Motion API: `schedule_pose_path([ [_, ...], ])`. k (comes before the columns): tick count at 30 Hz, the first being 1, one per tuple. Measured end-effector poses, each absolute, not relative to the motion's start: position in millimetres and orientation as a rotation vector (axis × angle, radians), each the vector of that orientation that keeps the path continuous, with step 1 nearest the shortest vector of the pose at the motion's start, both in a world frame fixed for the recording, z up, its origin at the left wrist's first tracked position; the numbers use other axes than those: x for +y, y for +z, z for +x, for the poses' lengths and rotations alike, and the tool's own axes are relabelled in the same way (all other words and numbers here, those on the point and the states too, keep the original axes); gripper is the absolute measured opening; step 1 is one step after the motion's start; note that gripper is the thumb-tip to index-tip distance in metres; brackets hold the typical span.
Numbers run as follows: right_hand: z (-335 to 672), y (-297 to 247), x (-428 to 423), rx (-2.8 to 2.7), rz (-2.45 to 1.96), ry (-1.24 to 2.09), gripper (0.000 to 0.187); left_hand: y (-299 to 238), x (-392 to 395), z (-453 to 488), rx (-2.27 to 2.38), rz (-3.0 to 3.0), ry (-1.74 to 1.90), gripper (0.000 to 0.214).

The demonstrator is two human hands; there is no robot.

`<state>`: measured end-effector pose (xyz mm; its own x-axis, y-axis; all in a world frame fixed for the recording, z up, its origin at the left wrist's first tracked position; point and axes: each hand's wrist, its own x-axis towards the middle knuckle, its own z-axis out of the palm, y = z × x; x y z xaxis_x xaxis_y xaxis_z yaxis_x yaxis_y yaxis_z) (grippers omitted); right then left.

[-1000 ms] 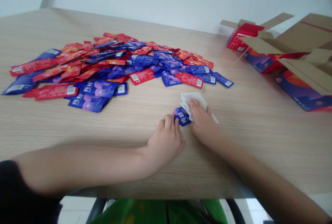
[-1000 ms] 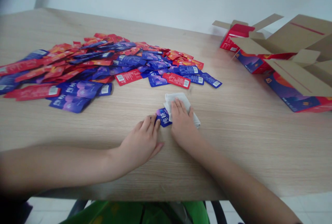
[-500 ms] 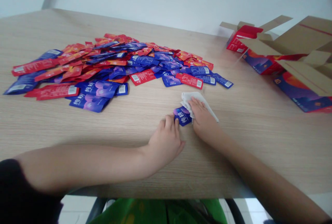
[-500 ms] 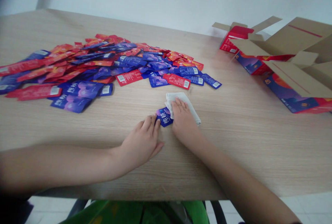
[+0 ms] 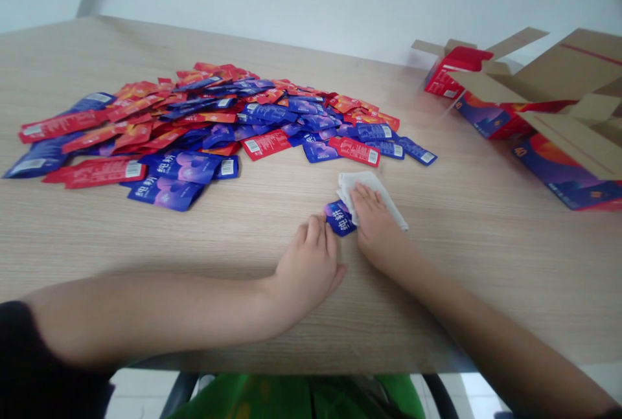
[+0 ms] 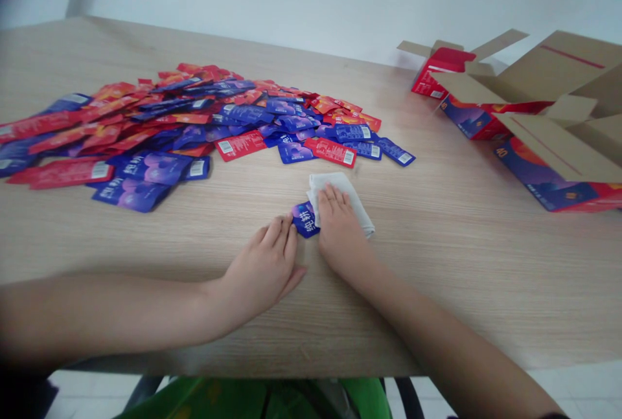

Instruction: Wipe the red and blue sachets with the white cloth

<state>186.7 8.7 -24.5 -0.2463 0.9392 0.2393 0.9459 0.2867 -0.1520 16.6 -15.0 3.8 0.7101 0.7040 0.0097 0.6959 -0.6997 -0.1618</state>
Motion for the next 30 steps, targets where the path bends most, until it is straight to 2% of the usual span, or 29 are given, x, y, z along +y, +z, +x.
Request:
schedule_pose_path([
  [5,163.1,-28.4,-6.9,-2.472,-1.470,0.011,0.056,5.1,-13.9,16.2,-1.037,-2.797,0.147,0.053],
  [12,200.4,-23.1,18.7,-2.209,-1.809,-0.001,0.059,2.6,-15.0,15.9,-1.142,-2.779,0.098,0.065],
  [19,166.9,-26.5,-4.0,-2.467,-1.499,-0.009,0.059,2.5,-13.8,16.4,-1.106,-2.796,0.130,0.058],
  [26,199.6,-19.9,17.7,-2.228,-1.912,-0.057,0.060,-0.1,-15.1,16.7,-1.136,-2.772,0.110,0.069],
  [30,179.6,-24.6,5.1,-2.375,-1.745,-0.149,0.056,0.0,-15.1,16.8,-1.129,-2.780,0.120,0.065],
])
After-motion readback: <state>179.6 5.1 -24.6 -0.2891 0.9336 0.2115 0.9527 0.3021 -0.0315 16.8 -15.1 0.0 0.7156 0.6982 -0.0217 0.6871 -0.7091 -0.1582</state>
